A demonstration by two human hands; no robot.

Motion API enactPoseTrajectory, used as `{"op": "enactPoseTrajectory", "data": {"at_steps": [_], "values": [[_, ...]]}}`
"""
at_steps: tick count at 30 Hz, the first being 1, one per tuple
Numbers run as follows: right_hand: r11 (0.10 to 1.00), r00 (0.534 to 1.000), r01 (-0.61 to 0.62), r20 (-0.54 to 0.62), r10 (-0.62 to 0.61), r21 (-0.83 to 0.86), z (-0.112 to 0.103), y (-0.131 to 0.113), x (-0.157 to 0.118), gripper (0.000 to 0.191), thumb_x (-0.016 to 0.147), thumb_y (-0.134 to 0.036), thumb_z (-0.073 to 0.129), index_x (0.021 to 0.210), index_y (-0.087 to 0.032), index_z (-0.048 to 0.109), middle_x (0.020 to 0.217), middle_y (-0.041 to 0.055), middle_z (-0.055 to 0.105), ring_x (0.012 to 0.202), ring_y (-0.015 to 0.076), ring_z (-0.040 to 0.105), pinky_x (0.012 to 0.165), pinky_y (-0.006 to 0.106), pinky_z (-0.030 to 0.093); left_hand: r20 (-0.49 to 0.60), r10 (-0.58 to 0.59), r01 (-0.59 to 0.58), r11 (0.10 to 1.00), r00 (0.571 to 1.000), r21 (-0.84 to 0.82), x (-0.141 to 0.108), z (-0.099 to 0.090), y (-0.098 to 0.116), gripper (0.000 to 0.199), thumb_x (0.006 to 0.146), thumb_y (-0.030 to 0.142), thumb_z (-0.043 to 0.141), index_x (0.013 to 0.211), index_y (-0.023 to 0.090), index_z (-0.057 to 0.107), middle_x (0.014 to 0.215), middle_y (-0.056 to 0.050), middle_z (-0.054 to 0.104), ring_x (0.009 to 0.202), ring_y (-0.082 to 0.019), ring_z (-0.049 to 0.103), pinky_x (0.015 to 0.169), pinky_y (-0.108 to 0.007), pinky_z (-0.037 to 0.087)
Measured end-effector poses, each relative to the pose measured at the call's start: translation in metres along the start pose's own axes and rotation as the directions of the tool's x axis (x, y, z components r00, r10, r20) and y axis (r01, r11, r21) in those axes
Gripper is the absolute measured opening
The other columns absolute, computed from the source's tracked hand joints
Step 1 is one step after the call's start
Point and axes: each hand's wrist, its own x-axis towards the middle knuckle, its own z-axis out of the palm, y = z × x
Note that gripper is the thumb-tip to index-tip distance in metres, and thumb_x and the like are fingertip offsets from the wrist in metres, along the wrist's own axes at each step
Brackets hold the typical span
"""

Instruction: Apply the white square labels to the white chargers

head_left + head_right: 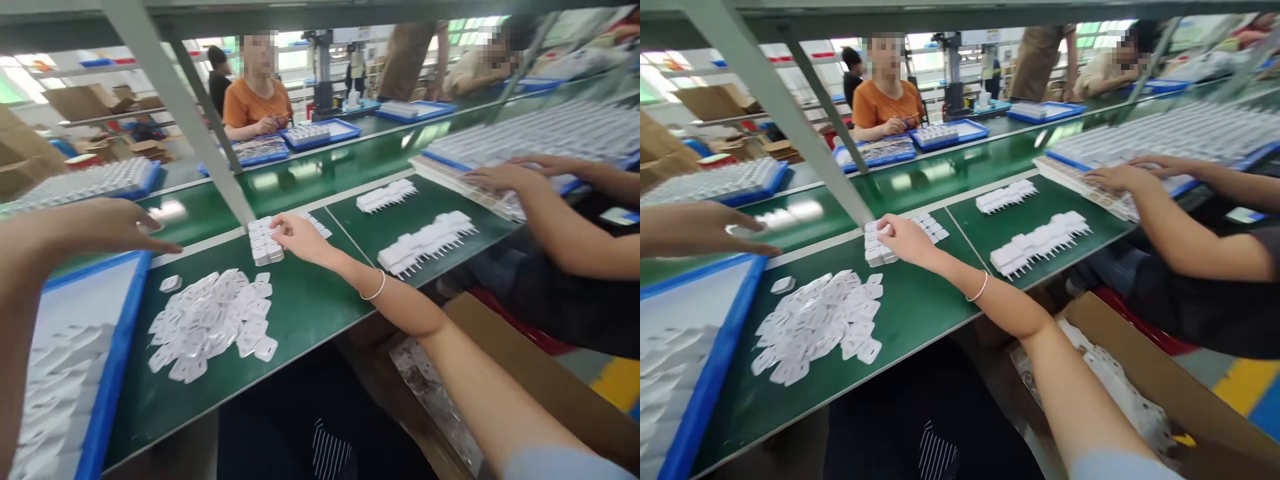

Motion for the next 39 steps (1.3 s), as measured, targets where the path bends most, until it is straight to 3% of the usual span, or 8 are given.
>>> {"op": "enactPoseTrajectory", "data": {"at_steps": [3, 7, 12, 20, 25, 28, 34, 39], "values": [[0.812, 0.957, 0.066, -0.193, -0.216, -0.58, -0.038, -0.011, -0.037, 0.024, 0.087, -0.027, 0.066, 0.11, -0.019, 0.062, 0.109, 0.0077, 0.068, 0.103, 0.0246, 0.059, 0.087, 0.036, 0.046, 0.141, 0.19, -0.186, 0.982, 0.972, -0.042, -0.022, 0.009, 0.051, 0.087, 0.051, 0.093, 0.06, 0.105, 0.027, 0.078, 0.099, 0.002, 0.075, 0.106, -0.033, 0.066, 0.102, -0.057, 0.045], [0.514, 0.731, -0.479, -0.647, -0.216, -0.712, -0.075, 0.01, -0.114, 0.057, 0.087, -0.042, 0.07, 0.129, -0.008, 0.055, 0.129, 0.0219, 0.058, 0.121, 0.0366, 0.052, 0.099, 0.046, 0.043, 0.042, 0.445, -0.402, 0.841, 0.894, -0.363, -0.071, 0.044, 0.088, 0.065, 0.077, 0.072, 0.064, 0.122, 0.027, 0.071, 0.132, -0.003, 0.068, 0.126, -0.034, 0.059, 0.11, -0.048, 0.046], [0.345, 0.637, -0.67, -0.748, -0.185, -0.657, -0.076, 0.065, -0.149, 0.069, 0.082, -0.049, 0.073, 0.13, -0.004, 0.052, 0.129, 0.0255, 0.056, 0.117, 0.0385, 0.052, 0.094, 0.044, 0.044, 0.226, 0.462, -0.153, 0.648, 0.858, -0.746, -0.1, 0.094, 0.093, 0.047, 0.086, 0.058, 0.063, 0.124, 0.031, 0.069, 0.142, -0.002, 0.061, 0.133, -0.03, 0.054, 0.114, -0.045, 0.043], [0.375, 0.583, -0.689, -0.782, -0.221, -0.62, -0.061, 0.077, -0.148, 0.056, 0.082, -0.038, 0.067, 0.124, -0.003, 0.055, 0.115, 0.024, 0.064, 0.108, 0.0389, 0.055, 0.09, 0.046, 0.043, 0.447, 0.339, 0.279, 0.443, 0.828, -0.852, -0.119, 0.134, 0.08, 0.051, 0.082, 0.054, 0.07, 0.126, 0.029, 0.069, 0.144, -0.003, 0.06, 0.132, -0.031, 0.057, 0.116, -0.045, 0.041], [0.673, 0.713, -0.441, -0.687, -0.141, -0.595, -0.039, 0.052, -0.137, 0.058, 0.072, -0.048, 0.072, 0.117, -0.013, 0.061, 0.109, 0.0161, 0.067, 0.105, 0.0344, 0.058, 0.09, 0.046, 0.047, 0.59, 0.276, 0.579, 0.129, 0.759, -0.805, -0.131, 0.133, 0.082, 0.051, 0.077, 0.049, 0.078, 0.123, 0.027, 0.07, 0.139, -0.006, 0.063, 0.124, -0.029, 0.063, 0.111, -0.042, 0.047], [0.752, 0.776, -0.131, -0.539, -0.328, -0.646, -0.003, 0.028, -0.11, 0.058, 0.071, -0.046, 0.074, 0.118, -0.015, 0.059, 0.109, 0.0146, 0.066, 0.103, 0.0317, 0.058, 0.09, 0.046, 0.049, 0.582, 0.355, 0.655, -0.127, 0.732, -0.745, -0.136, 0.132, 0.085, 0.037, 0.077, 0.042, 0.08, 0.109, 0.024, 0.075, 0.143, -0.005, 0.059, 0.117, -0.028, 0.067, 0.106, -0.04, 0.05], [0.636, 0.741, 0.333, -0.225, -0.633, -0.696, 0.08, 0.014, -0.052, 0.053, 0.072, -0.023, 0.063, 0.123, -0.014, 0.052, 0.118, 0.0154, 0.064, 0.107, 0.0311, 0.055, 0.094, 0.048, 0.048, 0.346, 0.057, 0.326, -0.505, 0.936, -0.799, -0.138, 0.127, 0.087, 0.029, 0.067, 0.024, 0.085, 0.093, 0.012, 0.076, 0.094, -0.005, 0.076, 0.088, -0.018, 0.071, 0.087, -0.027, 0.051], [0.617, 0.749, 0.403, -0.144, -0.647, -0.676, 0.11, 0.029, -0.019, 0.052, 0.076, -0.024, 0.06, 0.126, -0.013, 0.049, 0.123, 0.0175, 0.061, 0.111, 0.0327, 0.052, 0.095, 0.05, 0.047, 0.309, -0.235, 0.132, -0.56, 0.921, -0.818, -0.131, 0.123, 0.075, 0.022, 0.061, 0.017, 0.083, 0.08, 0.01, 0.075, 0.079, -0.002, 0.074, 0.073, -0.012, 0.067, 0.077, -0.023, 0.05]]}}
